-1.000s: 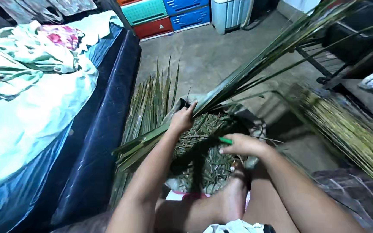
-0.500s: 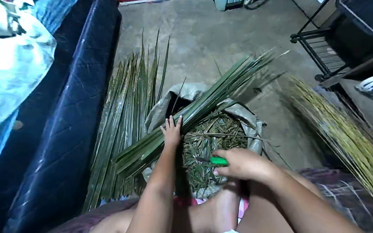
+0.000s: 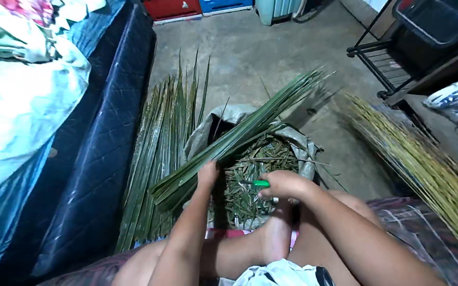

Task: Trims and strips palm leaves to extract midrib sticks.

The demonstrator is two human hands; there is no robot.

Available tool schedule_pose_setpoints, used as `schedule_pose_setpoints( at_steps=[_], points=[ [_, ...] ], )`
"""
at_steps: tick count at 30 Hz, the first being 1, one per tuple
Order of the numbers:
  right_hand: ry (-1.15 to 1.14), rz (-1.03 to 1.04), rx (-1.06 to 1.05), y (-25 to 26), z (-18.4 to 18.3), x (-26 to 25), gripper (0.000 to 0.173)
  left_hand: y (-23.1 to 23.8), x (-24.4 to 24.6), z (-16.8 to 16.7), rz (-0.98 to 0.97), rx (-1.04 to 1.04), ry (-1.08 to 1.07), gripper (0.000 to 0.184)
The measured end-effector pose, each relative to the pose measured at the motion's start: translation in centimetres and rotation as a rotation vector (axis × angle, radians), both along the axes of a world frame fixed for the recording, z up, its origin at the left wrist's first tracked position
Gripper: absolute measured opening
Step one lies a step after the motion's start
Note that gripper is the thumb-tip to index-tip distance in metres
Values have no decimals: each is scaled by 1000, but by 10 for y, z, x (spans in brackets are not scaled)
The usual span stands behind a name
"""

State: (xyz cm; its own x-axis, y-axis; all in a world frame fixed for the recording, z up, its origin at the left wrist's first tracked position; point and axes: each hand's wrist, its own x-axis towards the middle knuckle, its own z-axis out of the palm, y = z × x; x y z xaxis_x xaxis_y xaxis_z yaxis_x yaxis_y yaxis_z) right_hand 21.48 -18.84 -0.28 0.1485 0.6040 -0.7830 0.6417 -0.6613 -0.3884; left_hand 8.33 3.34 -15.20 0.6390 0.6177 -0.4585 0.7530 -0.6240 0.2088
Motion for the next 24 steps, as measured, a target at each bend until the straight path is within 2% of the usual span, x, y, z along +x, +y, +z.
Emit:
schedule_pose_setpoints(
  at_steps=[4,9,13,19,22,24],
  points=[
    [-55,-44,67,-2,2,8,62,10,-29,40,16,41,-117,43],
    [-35,-237,309,-2,2,7,65,4,-71,95,-20,143,-390,41],
    [229,-432,544,0,-3,-5,73,-16,-99,133,-77,249,-531,37],
    [644,-871,726,0,2,-37,53,-42,-133,173,-217,488,-710,32],
    [866,-1132,845,1,-3,-44,33,-53,-150,175,-321,589,-794,33],
    [941,-1291,937,1,-2,-45,30,-56,-158,170,-358,630,-821,36]
  ],
)
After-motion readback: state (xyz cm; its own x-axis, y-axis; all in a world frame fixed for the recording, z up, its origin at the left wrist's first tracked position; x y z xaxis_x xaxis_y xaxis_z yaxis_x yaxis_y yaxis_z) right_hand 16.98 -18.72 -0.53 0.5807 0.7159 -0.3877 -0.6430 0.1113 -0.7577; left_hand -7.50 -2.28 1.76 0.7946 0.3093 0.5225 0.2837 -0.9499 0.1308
